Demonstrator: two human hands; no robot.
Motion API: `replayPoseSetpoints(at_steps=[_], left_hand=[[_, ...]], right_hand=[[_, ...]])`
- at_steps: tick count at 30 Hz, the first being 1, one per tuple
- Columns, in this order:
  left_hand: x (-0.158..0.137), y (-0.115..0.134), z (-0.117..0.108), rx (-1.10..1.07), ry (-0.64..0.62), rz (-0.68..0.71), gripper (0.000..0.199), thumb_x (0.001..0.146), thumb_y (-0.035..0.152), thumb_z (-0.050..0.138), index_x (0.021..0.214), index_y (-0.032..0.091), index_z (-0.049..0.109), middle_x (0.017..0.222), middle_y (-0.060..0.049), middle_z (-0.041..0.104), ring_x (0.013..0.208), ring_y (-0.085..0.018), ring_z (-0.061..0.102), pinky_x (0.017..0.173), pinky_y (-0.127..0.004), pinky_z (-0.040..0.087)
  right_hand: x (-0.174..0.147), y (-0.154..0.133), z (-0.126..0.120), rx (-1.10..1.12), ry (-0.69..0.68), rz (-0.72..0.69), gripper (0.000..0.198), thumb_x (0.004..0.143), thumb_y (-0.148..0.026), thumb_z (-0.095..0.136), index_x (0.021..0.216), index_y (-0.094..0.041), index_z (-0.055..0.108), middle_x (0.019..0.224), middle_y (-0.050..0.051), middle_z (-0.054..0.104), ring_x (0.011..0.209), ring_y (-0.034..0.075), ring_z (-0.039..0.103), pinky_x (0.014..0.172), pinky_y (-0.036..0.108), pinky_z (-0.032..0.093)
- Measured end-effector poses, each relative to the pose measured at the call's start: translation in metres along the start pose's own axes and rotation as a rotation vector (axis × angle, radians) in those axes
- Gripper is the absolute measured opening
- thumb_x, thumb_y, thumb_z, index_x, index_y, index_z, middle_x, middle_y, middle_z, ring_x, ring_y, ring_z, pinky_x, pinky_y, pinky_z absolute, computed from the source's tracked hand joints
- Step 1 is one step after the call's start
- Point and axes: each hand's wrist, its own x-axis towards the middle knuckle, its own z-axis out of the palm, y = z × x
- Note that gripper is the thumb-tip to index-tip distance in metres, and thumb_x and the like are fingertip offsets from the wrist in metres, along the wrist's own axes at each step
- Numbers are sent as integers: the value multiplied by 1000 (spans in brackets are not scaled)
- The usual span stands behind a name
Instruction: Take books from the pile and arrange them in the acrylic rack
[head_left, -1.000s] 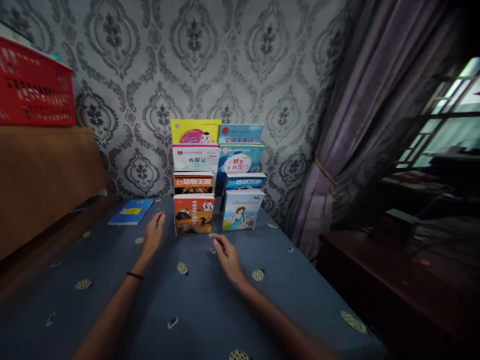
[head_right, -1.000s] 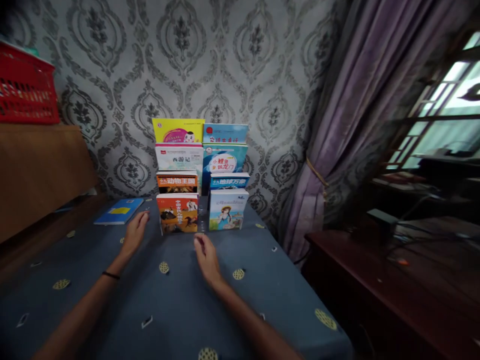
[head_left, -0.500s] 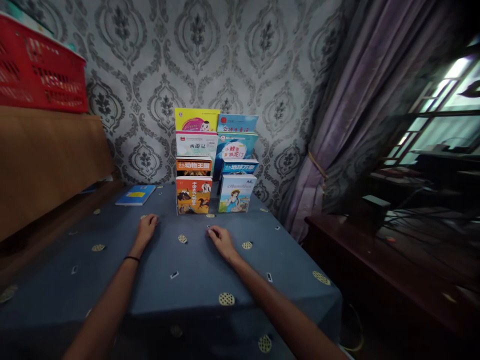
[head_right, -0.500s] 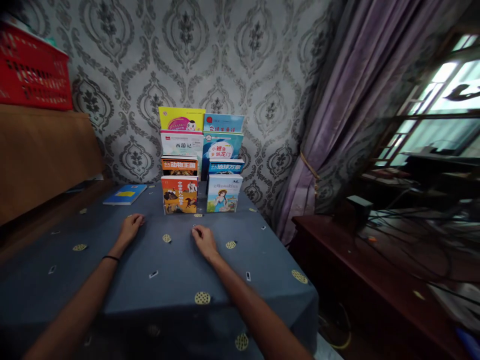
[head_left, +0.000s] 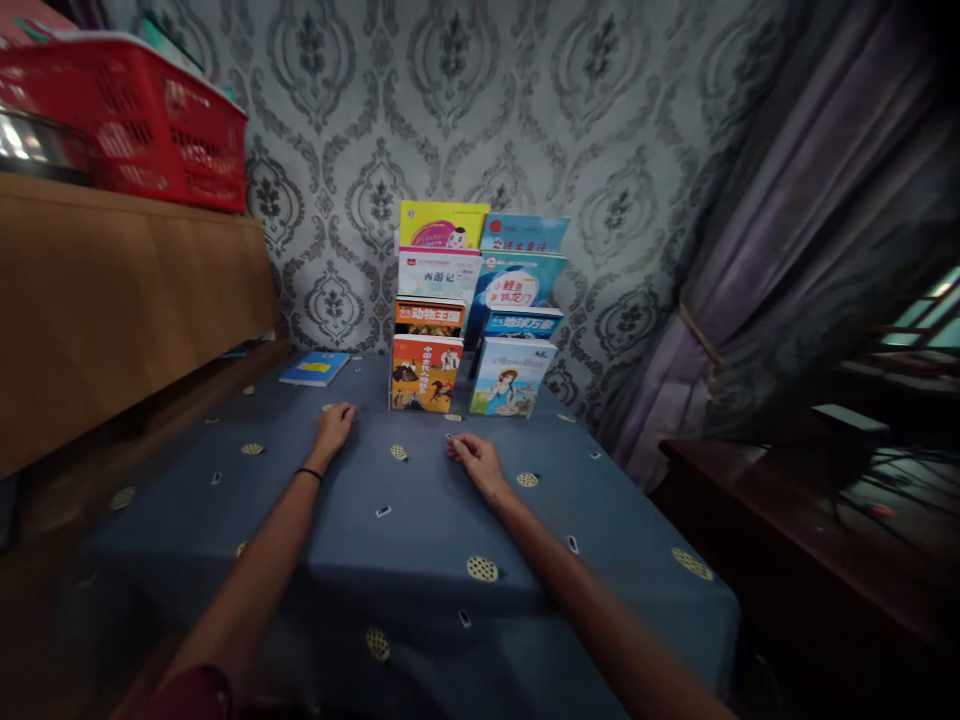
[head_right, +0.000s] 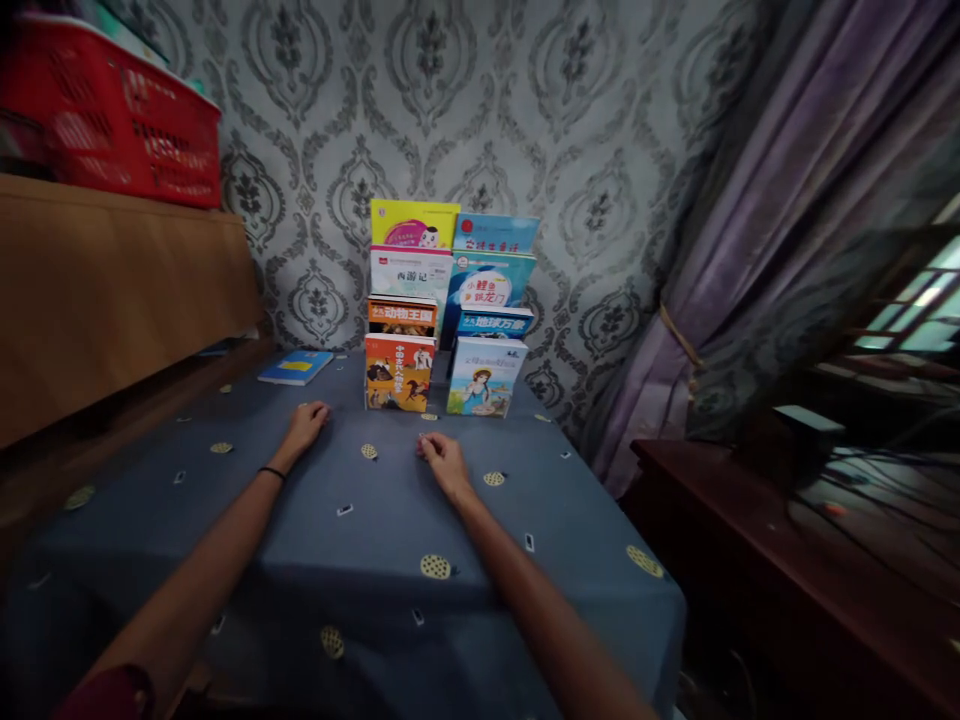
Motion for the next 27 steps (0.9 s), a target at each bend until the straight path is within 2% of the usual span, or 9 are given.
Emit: replayPoseSetpoints(at_steps=[9,19,27], left_hand=[[-2,-1,1,51,0,31,25,88,25,43,75,18,63,72,-2,64,76,-18,58,75,-27,43],[-5,5,-2,117,-36,80,28,87,32,42,74,19,63,78,-5,67,80,-22,60,76,-30,44],[-4,7,0,167,-84,100,34,87,34,39,86,17,68,96,-10,74,94,-25,64,86,-34,48]], right_hand=[[-1,-1,0,-11,-9,-10,48,72,-68,66,76,-20,67,73,6,72,70,22,68,69,35,54],[2,3,6,-52,6,-19,28,80,-47,60,69,-21,64,68,2,68,69,19,65,63,28,51],[3,5,6,-33,7,13,19,82,-36,58,75,-20,67,69,2,68,68,17,64,62,26,49]])
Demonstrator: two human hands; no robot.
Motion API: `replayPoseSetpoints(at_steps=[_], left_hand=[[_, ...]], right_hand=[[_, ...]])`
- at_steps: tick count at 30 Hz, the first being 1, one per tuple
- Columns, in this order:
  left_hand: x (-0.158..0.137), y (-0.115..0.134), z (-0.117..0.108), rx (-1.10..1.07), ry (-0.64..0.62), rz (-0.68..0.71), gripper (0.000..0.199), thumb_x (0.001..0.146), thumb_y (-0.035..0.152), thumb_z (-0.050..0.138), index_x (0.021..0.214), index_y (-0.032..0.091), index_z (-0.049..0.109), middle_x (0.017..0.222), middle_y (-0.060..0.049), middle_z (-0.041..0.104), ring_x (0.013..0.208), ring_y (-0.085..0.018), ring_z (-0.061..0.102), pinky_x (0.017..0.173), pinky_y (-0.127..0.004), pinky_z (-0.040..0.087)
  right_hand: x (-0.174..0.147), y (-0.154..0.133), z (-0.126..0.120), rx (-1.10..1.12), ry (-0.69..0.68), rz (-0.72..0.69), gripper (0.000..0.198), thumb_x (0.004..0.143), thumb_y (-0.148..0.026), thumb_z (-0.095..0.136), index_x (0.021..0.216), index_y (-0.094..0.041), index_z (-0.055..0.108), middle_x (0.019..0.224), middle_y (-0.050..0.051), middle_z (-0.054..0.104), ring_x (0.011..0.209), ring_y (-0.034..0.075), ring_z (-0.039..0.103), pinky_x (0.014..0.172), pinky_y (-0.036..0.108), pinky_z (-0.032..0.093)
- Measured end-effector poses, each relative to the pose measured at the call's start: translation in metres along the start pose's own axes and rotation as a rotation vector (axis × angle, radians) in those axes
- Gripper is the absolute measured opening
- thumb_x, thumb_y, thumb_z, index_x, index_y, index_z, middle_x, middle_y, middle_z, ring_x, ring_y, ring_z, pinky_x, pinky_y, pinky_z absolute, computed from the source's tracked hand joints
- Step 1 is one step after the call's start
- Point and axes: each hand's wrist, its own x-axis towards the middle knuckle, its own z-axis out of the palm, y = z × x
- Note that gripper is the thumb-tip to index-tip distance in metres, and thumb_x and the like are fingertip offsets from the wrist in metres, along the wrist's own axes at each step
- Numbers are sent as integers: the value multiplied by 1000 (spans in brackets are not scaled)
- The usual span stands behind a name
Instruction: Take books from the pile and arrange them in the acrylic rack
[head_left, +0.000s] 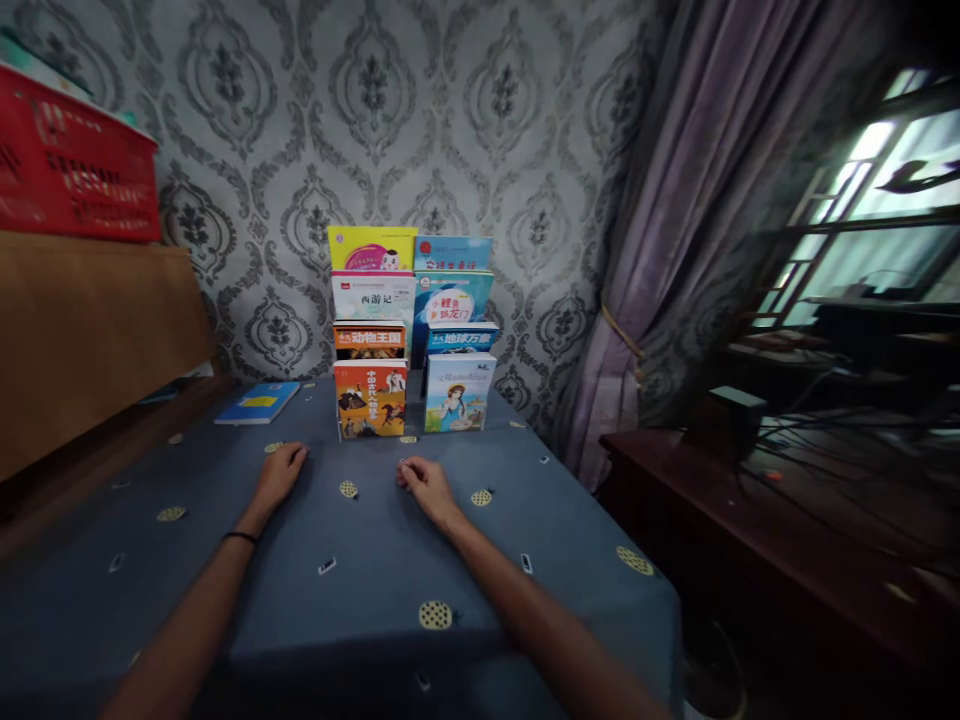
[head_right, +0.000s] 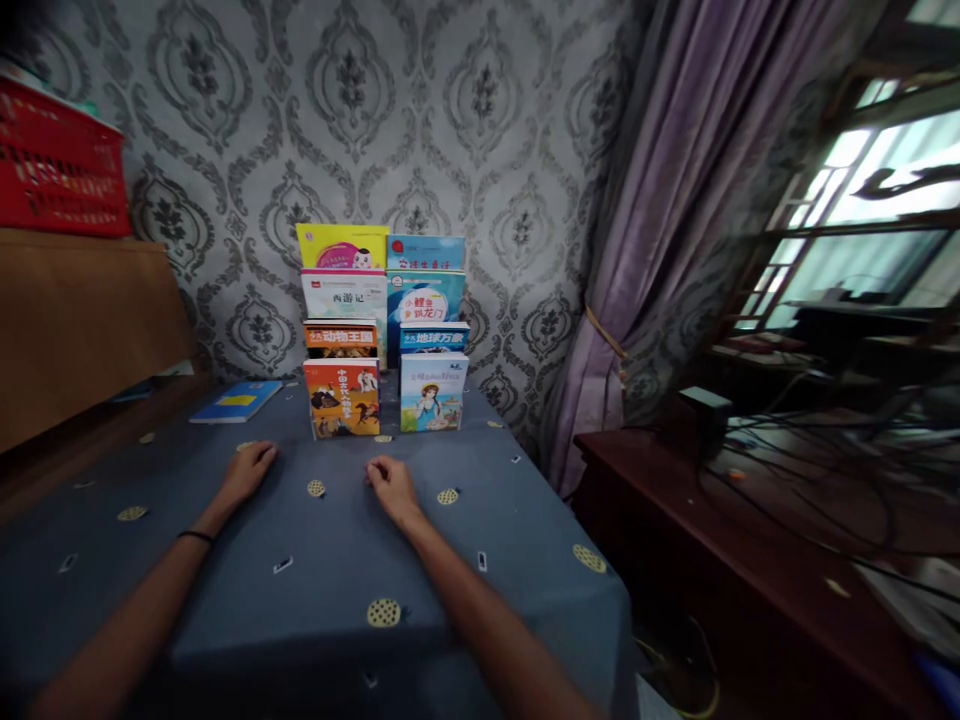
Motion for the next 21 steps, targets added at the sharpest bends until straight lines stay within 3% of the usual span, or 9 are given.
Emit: replayPoseSetpoints(at_steps=[9,21], left_hand=[[-2,7,7,-45,-13,67,34,85,40,39,84,21,67,94,-9,75,92,-26,66,87,-37,51],[-3,5,2,-17,-61,105,38,86,45,36,83,21,65,94,-11,74,88,-27,66,86,-40,52]], right_hand=[[-5,-3,0,-45,14,-44,17,82,-34,58,73,-21,65,68,2,67,69,19,64,67,29,52],[-9,-2,-3,-60,-23,-24,21,84,-34,54,88,-21,70,79,4,72,77,22,68,69,31,54]])
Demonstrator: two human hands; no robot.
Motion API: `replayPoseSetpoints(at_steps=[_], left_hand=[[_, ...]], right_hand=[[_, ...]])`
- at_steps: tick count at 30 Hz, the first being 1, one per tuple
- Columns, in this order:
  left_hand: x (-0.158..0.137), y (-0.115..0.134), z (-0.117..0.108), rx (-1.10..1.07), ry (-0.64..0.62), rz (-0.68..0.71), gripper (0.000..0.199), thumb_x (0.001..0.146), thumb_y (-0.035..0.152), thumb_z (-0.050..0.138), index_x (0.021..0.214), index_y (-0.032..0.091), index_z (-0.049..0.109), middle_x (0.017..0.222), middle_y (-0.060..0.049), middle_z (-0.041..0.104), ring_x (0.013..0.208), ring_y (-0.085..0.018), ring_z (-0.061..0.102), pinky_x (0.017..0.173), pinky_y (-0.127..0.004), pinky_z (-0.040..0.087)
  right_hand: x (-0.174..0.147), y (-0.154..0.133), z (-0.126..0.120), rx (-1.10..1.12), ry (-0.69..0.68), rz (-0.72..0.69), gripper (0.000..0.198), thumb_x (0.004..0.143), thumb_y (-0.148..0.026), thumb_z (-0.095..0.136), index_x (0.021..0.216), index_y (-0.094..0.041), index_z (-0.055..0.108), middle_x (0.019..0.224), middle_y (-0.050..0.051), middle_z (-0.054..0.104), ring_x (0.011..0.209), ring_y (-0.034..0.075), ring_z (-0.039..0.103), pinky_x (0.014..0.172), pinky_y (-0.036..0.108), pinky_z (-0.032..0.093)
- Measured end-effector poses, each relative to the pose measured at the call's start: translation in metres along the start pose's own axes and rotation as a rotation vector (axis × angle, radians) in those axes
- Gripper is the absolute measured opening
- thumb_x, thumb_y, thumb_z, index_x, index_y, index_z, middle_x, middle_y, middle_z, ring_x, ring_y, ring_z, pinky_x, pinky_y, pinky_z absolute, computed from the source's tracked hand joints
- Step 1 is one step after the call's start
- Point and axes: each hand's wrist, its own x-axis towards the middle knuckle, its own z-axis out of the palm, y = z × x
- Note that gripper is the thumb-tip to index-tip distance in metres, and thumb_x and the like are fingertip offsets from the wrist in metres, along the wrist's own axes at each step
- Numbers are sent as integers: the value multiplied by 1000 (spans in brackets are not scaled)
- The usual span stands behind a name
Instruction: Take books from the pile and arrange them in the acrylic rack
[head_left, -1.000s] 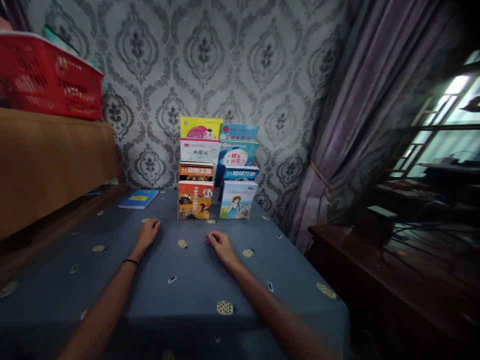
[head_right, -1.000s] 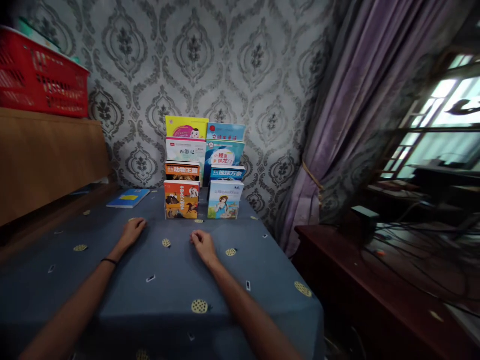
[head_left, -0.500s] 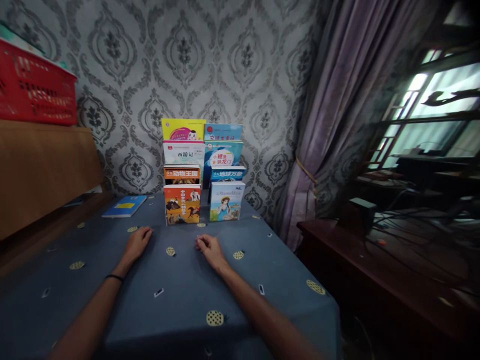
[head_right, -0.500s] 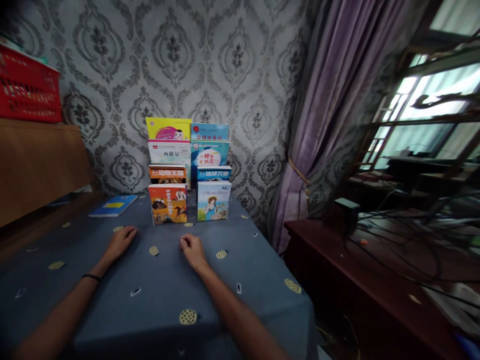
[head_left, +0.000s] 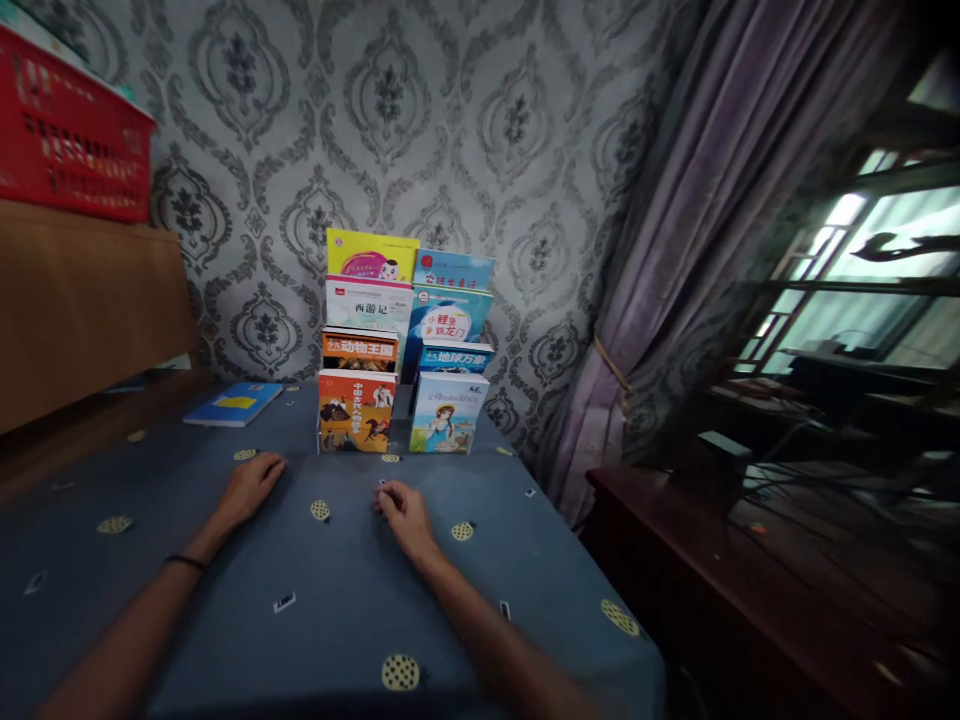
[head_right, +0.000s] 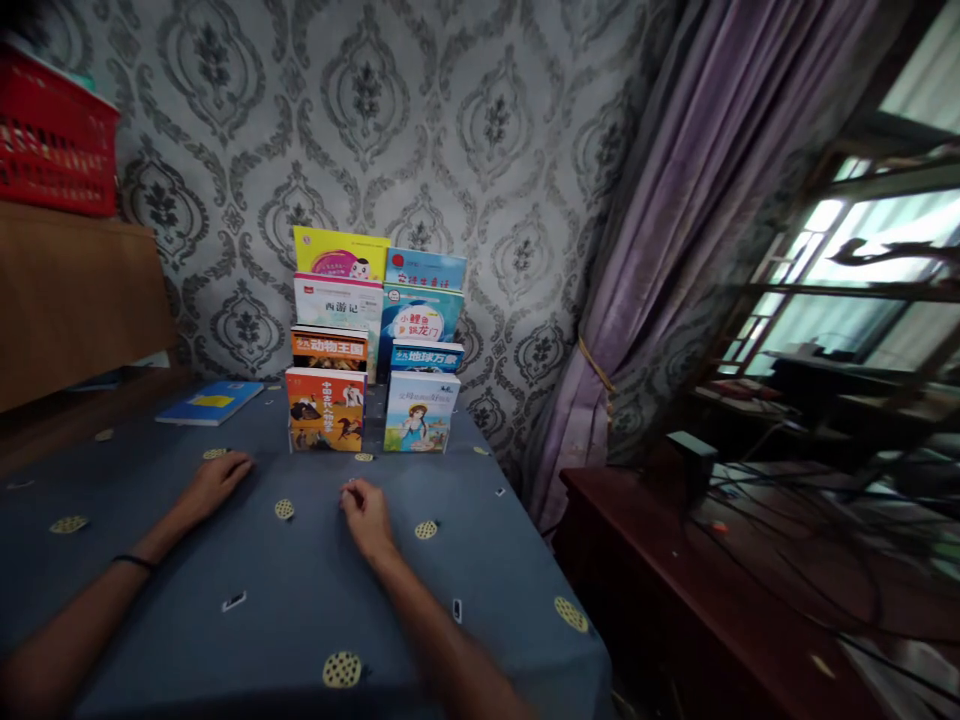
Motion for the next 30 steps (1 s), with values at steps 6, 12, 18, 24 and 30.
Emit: replayPoseSetpoints(at_steps=[6,12,18,24,30], left_hand=[[-6,7,8,46,-31,54,38,93,40,32,83,22,64,90,-10,72,94,-28,68,88,-40,52],[-14,26,17,65,-73,90,35,97,33,33,95,23,67,104,-9,71,99,-24,67,90,-36,51],[-19,54,9,132,-264,100,30,99,27,34,92,24,64,100,-7,67,91,-22,68,74,-31,50],[-19,55,12,161,-326,93,26,97,22,39,92,25,64,96,-8,66,90,-23,68,67,-30,47],[-18,47,17,151,-315,81,28,95,22,39,90,25,66,95,-7,66,89,-22,66,69,-30,49]], right_hand=[[42,-62,-65,-222,180,-220,30,91,-41,48,93,-22,71,91,8,74,82,23,66,72,32,52],[133,-134,-140,-818,408,-564,38,92,-45,53,115,-17,65,115,16,67,110,31,61,96,46,48],[205,-131,-150,-1072,245,-505,40,90,-52,59,105,-17,70,104,15,70,101,34,62,91,50,49],[226,-123,-152,-1060,250,-553,37,85,-46,68,110,-19,68,104,12,63,101,30,59,90,45,49],[220,-123,-144,-1210,373,-578,39,84,-47,68,113,-20,65,107,13,56,106,35,51,89,50,45]])
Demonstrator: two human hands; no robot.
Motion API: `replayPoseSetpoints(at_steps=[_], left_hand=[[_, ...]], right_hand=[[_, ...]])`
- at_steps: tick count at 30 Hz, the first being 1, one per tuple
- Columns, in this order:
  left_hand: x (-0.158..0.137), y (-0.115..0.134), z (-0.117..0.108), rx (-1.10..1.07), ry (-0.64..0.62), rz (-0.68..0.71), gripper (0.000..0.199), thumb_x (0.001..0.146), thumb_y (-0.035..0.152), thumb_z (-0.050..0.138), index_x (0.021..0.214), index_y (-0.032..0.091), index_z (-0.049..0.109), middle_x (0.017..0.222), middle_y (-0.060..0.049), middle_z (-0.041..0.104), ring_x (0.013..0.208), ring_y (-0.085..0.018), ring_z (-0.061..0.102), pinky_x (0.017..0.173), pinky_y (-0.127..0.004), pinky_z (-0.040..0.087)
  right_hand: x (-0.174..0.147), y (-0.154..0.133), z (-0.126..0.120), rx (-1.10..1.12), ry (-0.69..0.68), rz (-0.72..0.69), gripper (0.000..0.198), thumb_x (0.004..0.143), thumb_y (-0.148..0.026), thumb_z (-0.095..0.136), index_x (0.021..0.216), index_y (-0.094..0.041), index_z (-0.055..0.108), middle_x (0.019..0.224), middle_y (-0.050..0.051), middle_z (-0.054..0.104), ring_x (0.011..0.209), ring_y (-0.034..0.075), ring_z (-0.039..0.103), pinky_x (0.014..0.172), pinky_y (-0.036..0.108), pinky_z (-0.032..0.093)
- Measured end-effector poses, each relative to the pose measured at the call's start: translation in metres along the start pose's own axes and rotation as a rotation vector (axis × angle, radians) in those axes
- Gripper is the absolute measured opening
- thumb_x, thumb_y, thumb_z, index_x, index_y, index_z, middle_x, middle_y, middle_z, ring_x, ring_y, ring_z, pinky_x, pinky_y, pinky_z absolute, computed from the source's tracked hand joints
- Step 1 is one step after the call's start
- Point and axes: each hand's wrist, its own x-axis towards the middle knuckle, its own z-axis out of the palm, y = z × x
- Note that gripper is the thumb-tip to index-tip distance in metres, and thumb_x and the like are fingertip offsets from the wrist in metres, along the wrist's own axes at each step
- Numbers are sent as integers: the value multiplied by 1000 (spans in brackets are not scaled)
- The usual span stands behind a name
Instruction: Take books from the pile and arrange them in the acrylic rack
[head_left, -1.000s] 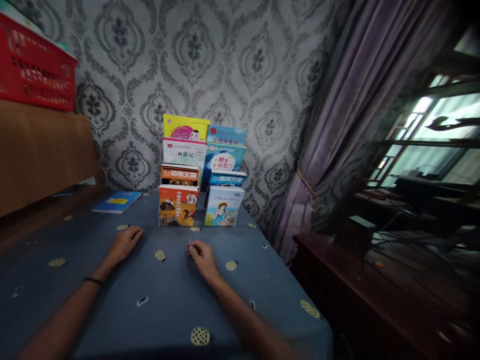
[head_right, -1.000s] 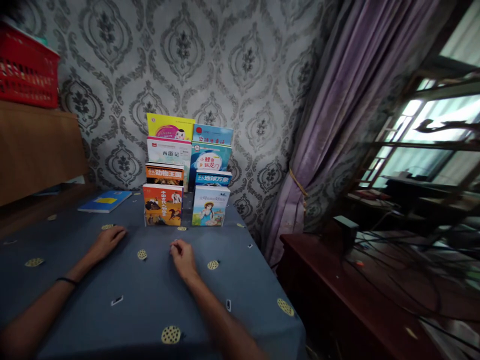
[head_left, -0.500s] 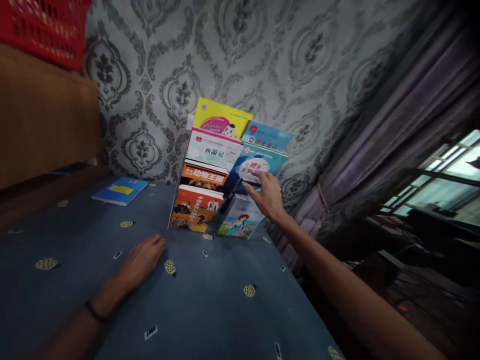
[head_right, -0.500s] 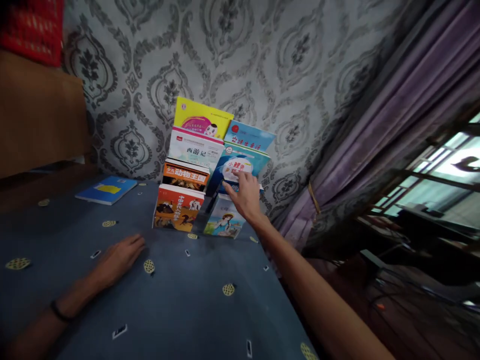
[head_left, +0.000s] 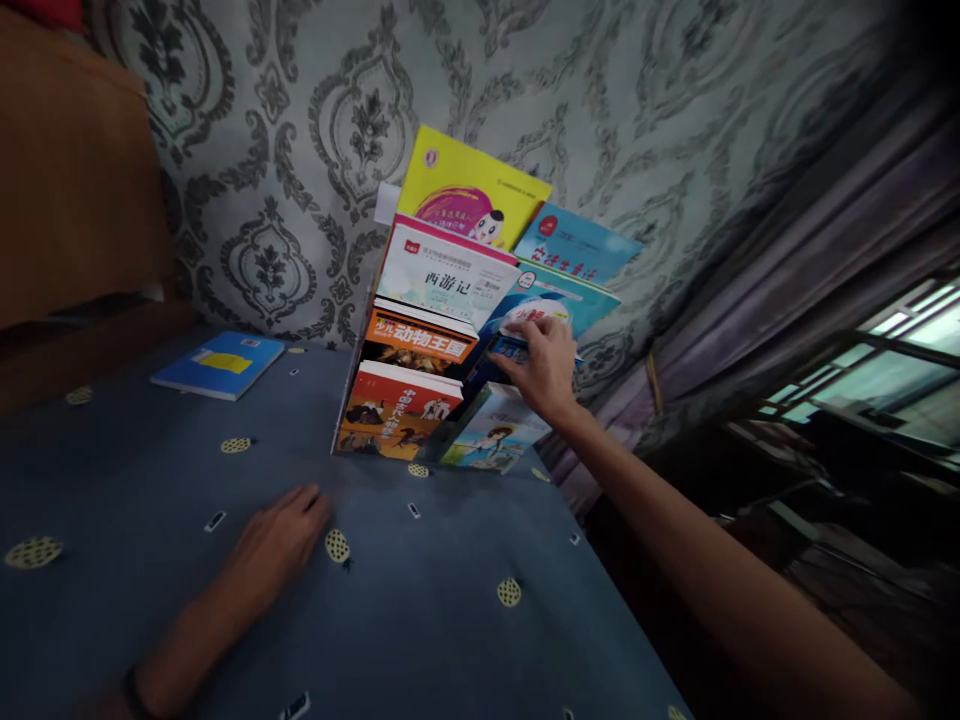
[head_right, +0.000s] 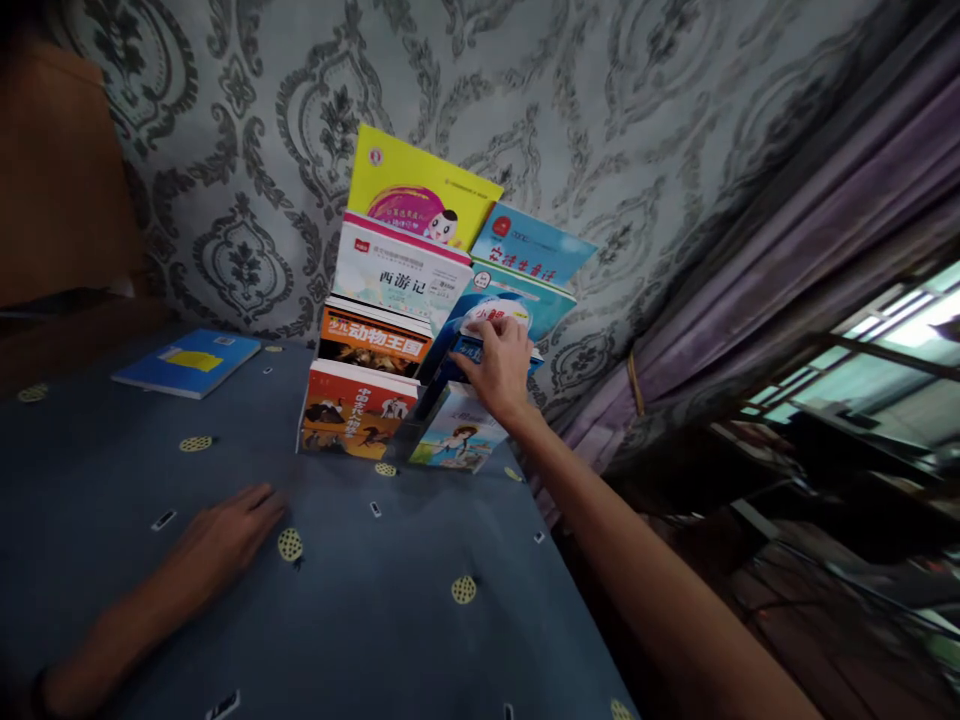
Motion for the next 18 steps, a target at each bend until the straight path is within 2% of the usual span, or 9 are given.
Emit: replayPoseSetpoints(at_steps=[4,8,11,18], left_hand=[[-2,-3,3,-21,36,4,30,96,26,37,87,26,66,91,-6,65,88,-23,65,71,-31,49],[-3,-4,3,-19,38,17,34,97,29,35,88,27,67,93,-6,67,89,-23,65,76,-32,51],[-3,-4,2,-24,41,15,38,98,29,32,87,27,68,95,-5,68,90,-23,66,83,-33,52],[-1,-6,2,-21,104,11,40,98,37,33,96,27,72,97,-5,70,95,-24,67,83,-33,54]], right_hand=[[0,-4,-1,5,-13,19,43,88,-53,63,114,-20,61,106,13,60,99,32,56,80,42,46],[-4,-2,0,77,-116,125,38,91,-56,58,101,-20,60,85,7,66,76,24,60,66,33,43],[-11,3,-4,129,-156,150,37,94,-56,53,93,-20,62,78,5,68,70,21,61,64,30,40],[-27,19,-24,260,-292,106,54,101,-60,32,111,-18,66,82,7,74,73,23,65,67,31,43]])
